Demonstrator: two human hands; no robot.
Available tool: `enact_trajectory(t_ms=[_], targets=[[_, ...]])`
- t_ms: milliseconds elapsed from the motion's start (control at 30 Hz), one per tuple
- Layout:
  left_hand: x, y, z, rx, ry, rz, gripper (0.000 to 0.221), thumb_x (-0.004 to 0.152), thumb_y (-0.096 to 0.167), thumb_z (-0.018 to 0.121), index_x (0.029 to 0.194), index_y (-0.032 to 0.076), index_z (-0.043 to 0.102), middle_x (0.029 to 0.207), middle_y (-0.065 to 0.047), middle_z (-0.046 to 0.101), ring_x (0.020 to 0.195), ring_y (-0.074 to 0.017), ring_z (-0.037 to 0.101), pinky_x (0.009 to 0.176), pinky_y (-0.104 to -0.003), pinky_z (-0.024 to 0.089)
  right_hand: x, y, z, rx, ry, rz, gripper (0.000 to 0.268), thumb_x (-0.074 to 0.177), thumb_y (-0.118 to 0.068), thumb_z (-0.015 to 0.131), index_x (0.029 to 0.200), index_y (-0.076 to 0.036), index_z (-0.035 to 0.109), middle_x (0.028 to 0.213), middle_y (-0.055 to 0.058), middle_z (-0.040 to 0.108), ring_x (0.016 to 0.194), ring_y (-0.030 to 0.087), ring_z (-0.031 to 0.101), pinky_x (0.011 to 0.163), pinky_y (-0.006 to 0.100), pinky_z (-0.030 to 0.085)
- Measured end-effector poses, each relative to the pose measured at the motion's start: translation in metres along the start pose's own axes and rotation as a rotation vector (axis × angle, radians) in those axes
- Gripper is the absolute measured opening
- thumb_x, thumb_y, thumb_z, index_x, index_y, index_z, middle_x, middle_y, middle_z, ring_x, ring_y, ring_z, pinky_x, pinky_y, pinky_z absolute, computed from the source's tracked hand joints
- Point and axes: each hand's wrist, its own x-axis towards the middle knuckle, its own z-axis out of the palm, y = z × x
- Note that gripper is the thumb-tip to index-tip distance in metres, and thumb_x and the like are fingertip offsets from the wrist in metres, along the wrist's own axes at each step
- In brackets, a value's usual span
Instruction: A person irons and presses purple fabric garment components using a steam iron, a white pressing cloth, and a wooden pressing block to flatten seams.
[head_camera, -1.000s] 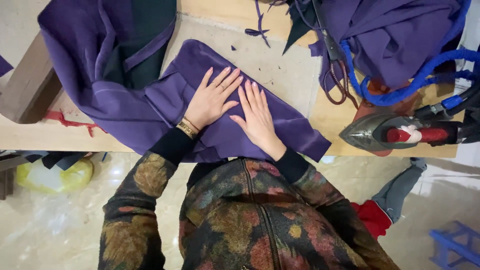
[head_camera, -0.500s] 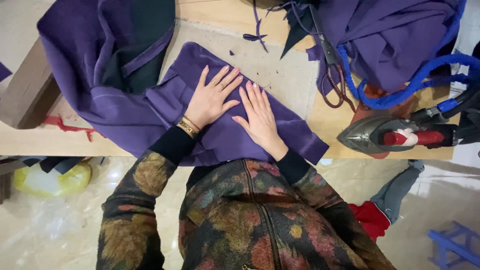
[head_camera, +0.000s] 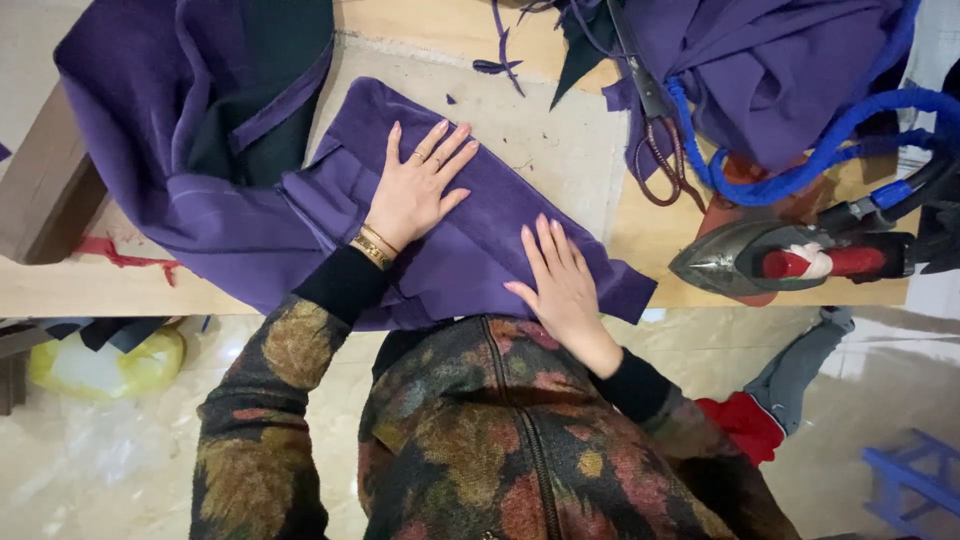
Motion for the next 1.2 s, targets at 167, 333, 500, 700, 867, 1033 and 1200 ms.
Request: enact_trajectory(t_ms=[167,333,500,700,867,1033,1200], targets=[[0.004,0.006,0.003,0.036,-0.036,-0.052,0.065,0.104,0.05,0.04,0.165,0.032,0.025,0.174,0.007,0.016,0.16,-0.0181,0.012,0.12,-0.075,0.001,-0.02,0.033,-0.03,0.166,0.189,0.095,0.047,0.107,-0.037,0.052,0.151,-0.021,0.054,0.154,0.016,0.051,0.138,0.037,0.052,0.104,0.051,0.047],[0.002,0.006,0.003,0.054,-0.04,-0.038,0.067,0.103,0.047,0.039,0.166,0.03,0.023,0.175,0.006,0.014,0.16,-0.0187,0.009,0.12,-0.076,0.0,-0.052,0.091,-0.018,0.317,0.099,0.38,0.037,0.101,-0.042,0.064,0.13,-0.017,0.062,0.117,0.01,0.061,0.114,0.032,0.056,0.097,0.048,0.041],[0.004,0.003,-0.005,0.098,-0.13,-0.007,0.077,0.099,0.065,0.033,0.167,0.031,0.016,0.176,0.006,0.008,0.161,-0.0183,0.005,0.121,-0.076,-0.003,-0.047,0.064,-0.067,1.009,-0.065,0.443,0.022,0.094,-0.021,0.079,0.087,-0.014,0.059,0.077,-0.008,0.053,0.074,0.008,0.047,0.071,0.022,0.037],[0.01,0.0,0.001,0.209,-0.238,-0.027,0.113,0.078,0.095,0.037,0.167,0.032,0.006,0.175,0.008,-0.002,0.161,-0.0183,-0.006,0.12,-0.076,-0.009,-0.06,0.082,-0.027,1.294,-0.283,0.494,0.047,0.095,-0.024,0.075,0.137,-0.013,0.057,0.114,0.0,0.062,0.102,0.013,0.058,0.094,0.032,0.046],[0.013,0.004,-0.007,0.242,-0.351,-0.064,0.113,0.078,0.095,0.038,0.166,0.034,0.002,0.174,0.01,-0.007,0.159,-0.0161,-0.009,0.119,-0.077,-0.011,-0.054,0.054,-0.043,1.466,-0.069,0.668,0.061,0.083,-0.011,0.083,0.139,-0.01,0.058,0.129,0.005,0.061,0.113,0.019,0.058,0.103,0.04,0.049],[0.015,0.001,-0.003,0.256,-0.393,-0.059,0.119,0.074,0.101,0.036,0.165,0.034,0.0,0.174,0.01,-0.01,0.159,-0.0171,-0.012,0.117,-0.077,-0.012,-0.075,0.092,-0.048,1.474,-0.087,0.741,0.05,0.085,-0.01,0.081,0.129,-0.013,0.056,0.122,0.0,0.06,0.106,0.014,0.062,0.095,0.032,0.051],[0.014,0.007,-0.012,0.265,-0.395,-0.079,0.123,0.07,0.102,0.04,0.165,0.034,0.0,0.174,0.009,-0.01,0.159,-0.018,-0.011,0.118,-0.076,-0.01,-0.08,0.112,-0.025,1.178,-0.026,0.6,0.048,0.088,-0.012,0.083,0.122,-0.01,0.05,0.109,0.002,0.056,0.101,0.016,0.061,0.092,0.03,0.048]])
